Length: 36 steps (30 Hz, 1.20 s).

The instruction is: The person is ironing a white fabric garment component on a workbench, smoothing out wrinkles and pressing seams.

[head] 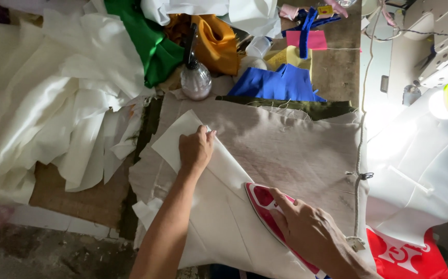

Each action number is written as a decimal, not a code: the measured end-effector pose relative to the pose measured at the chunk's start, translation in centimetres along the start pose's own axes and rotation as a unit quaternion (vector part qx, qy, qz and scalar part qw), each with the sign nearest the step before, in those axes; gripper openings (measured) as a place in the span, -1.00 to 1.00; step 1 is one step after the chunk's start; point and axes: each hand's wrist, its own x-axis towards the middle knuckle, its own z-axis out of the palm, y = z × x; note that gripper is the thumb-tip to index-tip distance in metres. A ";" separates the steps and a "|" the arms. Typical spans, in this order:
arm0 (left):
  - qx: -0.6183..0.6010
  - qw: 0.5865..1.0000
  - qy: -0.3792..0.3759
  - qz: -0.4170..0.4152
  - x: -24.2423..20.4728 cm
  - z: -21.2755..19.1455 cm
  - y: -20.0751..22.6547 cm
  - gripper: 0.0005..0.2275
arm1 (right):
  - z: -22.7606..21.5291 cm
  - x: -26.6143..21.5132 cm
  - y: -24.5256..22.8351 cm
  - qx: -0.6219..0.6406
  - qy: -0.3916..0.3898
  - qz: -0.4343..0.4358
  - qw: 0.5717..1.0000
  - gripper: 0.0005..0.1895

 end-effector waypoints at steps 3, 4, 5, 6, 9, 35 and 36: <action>0.022 1.000 0.001 0.017 0.0 -0.5 0.3 -0.79 | 0.0 1.3 -0.6 -0.012 0.007 0.007 1.000 -0.52; 0.016 1.000 0.002 0.017 -0.2 -0.8 0.5 -0.79 | -0.1 1.7 -1.1 -0.018 -0.004 0.018 1.000 -0.49; 0.015 1.000 -0.003 0.014 -0.4 -0.3 0.4 -0.79 | -0.3 2.5 -1.6 -0.019 -0.010 0.020 1.000 -0.49; 0.024 1.000 0.007 0.017 -0.3 0.0 0.2 -0.80 | -0.4 3.4 -2.3 -0.027 0.002 0.015 1.000 -0.48; 0.040 0.998 0.030 0.027 -0.2 0.2 0.0 -0.79 | -1.3 4.7 -3.6 -0.025 0.014 0.006 1.000 -0.51; 0.077 0.996 0.030 0.024 -0.7 0.3 0.2 -0.78 | 0.4 -0.3 0.4 -0.006 0.006 0.014 1.000 -0.48; 0.085 0.995 0.038 0.025 -0.6 0.5 0.2 -0.78 | 0.3 -0.2 0.3 -0.014 0.006 0.012 1.000 -0.50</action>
